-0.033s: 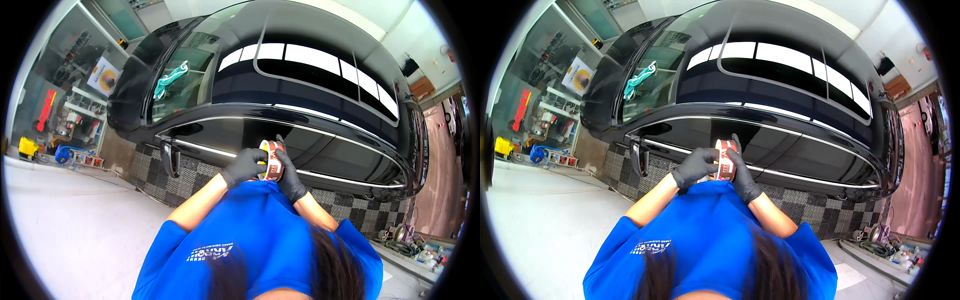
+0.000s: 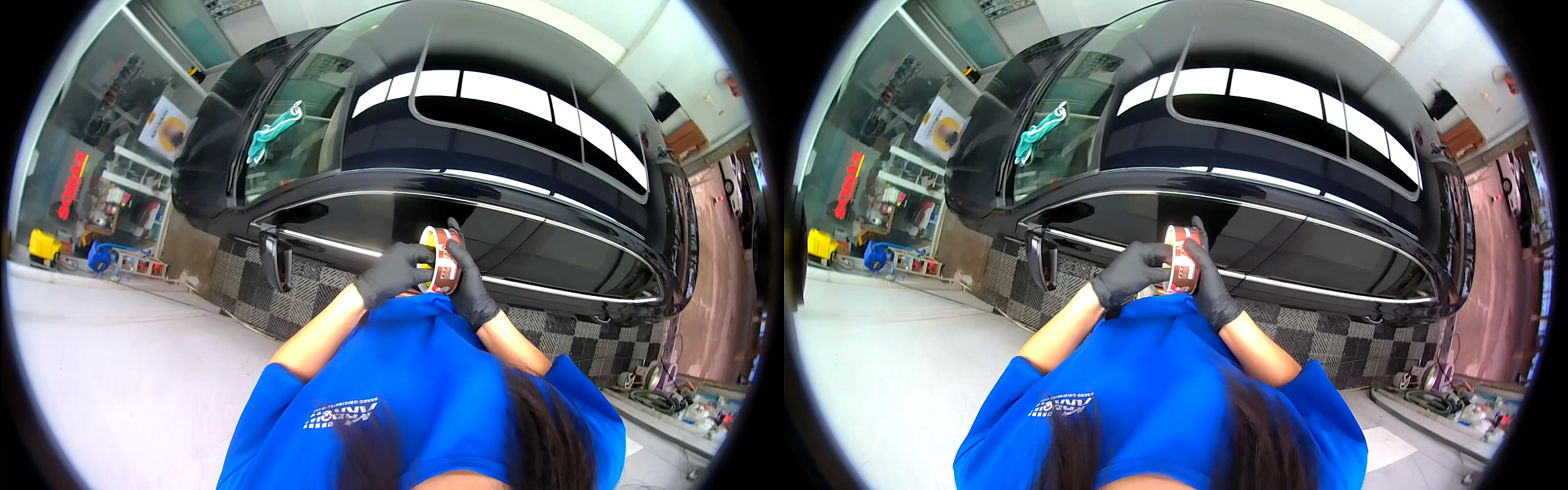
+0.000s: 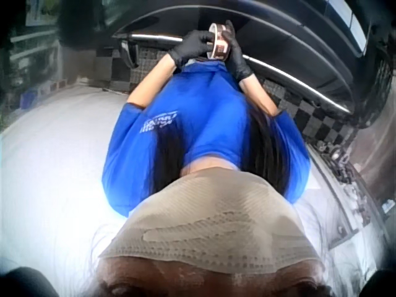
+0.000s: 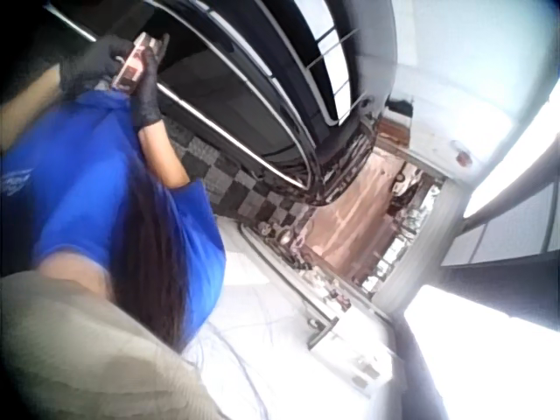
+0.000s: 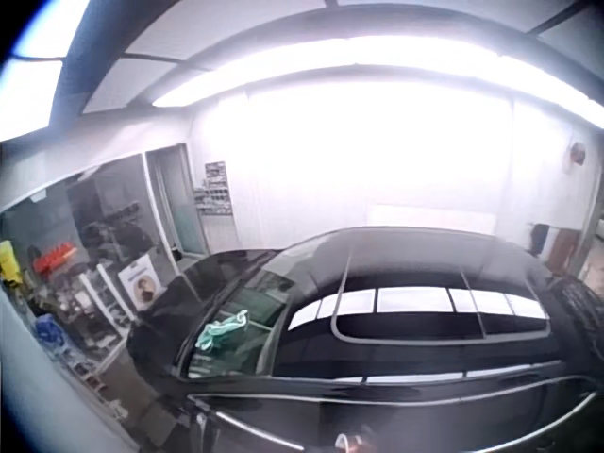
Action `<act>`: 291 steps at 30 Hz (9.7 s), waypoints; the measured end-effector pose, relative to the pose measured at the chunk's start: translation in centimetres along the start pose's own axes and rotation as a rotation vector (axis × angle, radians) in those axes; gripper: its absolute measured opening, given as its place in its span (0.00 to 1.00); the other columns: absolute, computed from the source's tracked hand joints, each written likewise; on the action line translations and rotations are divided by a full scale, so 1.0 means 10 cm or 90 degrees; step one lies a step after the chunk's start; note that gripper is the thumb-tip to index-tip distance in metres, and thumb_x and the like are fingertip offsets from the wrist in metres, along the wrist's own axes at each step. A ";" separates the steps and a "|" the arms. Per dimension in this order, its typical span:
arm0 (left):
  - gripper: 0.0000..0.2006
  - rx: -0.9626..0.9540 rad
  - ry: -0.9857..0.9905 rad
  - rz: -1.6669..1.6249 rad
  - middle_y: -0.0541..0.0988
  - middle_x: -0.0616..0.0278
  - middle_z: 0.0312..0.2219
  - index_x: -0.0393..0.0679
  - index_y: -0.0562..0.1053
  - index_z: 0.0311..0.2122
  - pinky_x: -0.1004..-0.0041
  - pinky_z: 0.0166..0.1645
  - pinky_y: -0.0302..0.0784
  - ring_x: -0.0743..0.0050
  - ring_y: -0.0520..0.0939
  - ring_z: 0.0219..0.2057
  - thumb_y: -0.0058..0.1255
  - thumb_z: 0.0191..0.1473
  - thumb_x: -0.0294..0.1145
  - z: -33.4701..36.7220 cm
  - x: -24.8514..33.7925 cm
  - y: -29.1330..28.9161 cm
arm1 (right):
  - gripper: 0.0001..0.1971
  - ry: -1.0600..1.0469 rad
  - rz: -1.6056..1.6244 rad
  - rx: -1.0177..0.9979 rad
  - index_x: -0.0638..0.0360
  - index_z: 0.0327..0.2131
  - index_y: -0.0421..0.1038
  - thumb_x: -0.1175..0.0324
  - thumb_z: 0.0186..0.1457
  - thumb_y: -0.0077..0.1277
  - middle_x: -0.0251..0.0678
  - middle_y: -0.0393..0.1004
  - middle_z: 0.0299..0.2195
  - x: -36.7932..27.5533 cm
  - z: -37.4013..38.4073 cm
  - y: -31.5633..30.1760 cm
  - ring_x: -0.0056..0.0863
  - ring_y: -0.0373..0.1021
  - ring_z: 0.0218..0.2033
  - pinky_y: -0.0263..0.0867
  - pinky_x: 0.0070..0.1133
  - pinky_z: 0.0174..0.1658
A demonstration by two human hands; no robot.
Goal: The person applies a white paste to the exterior of a black car using a yellow applicator pad. They work on the front bumper, side panels, and roof, periodically dipping the pad into a container to reload the product.
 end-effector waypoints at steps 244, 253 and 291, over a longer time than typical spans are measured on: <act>0.21 0.383 0.154 0.690 0.68 0.49 0.55 0.53 0.66 0.57 0.64 0.62 0.59 0.49 0.65 0.58 0.41 0.60 0.43 6.74 0.04 -4.97 | 0.45 -0.156 0.466 -0.091 0.55 0.62 0.51 0.35 0.48 0.44 0.57 0.57 0.58 -1.63 5.05 -0.92 0.56 0.58 0.57 0.59 0.41 0.59; 0.27 0.308 0.178 0.778 0.61 0.56 0.61 0.56 0.59 0.62 0.63 0.65 0.54 0.51 0.59 0.62 0.44 0.58 0.46 6.53 -0.10 -4.76 | 0.45 -0.166 0.473 -0.078 0.54 0.62 0.50 0.35 0.48 0.44 0.56 0.56 0.59 -1.66 5.07 -0.95 0.56 0.59 0.57 0.61 0.39 0.57; 0.22 0.235 0.263 0.675 0.68 0.57 0.56 0.52 0.66 0.57 0.68 0.63 0.56 0.58 0.65 0.59 0.46 0.58 0.41 7.44 0.24 -4.63 | 0.47 -0.127 0.431 -0.125 0.63 0.62 0.50 0.37 0.47 0.45 0.58 0.54 0.60 -1.64 5.04 -1.09 0.46 0.58 0.60 0.58 0.37 0.59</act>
Point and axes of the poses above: each hand's wrist, its own z-axis towards the middle knuckle, its own y-axis out of the palm, x = y × z, the point moved 3 cm from there along z, towards the middle knuckle
